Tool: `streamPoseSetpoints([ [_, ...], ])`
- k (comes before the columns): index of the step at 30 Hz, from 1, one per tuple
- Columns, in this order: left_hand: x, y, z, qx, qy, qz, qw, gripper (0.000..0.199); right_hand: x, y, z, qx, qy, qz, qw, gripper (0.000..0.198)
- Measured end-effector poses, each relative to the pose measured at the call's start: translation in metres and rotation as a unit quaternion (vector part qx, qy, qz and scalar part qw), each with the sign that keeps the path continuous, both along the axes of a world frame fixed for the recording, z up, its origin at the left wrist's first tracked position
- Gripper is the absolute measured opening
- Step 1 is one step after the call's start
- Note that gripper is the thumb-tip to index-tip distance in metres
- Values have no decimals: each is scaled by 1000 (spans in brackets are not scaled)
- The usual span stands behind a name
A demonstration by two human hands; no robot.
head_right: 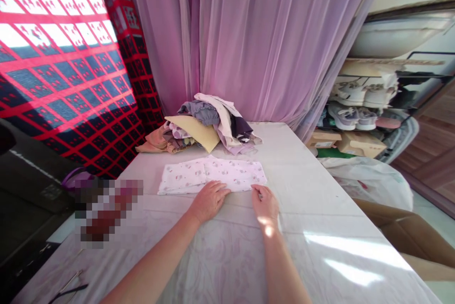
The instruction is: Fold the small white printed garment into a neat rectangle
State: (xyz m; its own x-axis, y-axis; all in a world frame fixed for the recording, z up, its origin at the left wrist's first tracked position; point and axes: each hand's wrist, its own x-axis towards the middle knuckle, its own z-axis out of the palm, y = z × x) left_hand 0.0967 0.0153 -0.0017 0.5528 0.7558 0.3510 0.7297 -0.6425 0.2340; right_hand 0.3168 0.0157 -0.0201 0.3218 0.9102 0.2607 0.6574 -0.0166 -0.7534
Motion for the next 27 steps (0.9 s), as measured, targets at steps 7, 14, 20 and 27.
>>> streamPoseSetpoints([
  [7,-8,-20,4,0,-1,46,999,30,-2,-3,5,-12,17,6,1000,35],
  [14,-19,-38,2,-21,12,125,992,37,-4,-1,-1,8,-14,32,999,32],
  [20,-22,-49,4,-59,35,190,979,43,-5,0,0,5,-32,46,998,30],
  [27,-24,-54,4,-53,35,215,975,41,-5,0,1,-4,-6,42,999,31],
])
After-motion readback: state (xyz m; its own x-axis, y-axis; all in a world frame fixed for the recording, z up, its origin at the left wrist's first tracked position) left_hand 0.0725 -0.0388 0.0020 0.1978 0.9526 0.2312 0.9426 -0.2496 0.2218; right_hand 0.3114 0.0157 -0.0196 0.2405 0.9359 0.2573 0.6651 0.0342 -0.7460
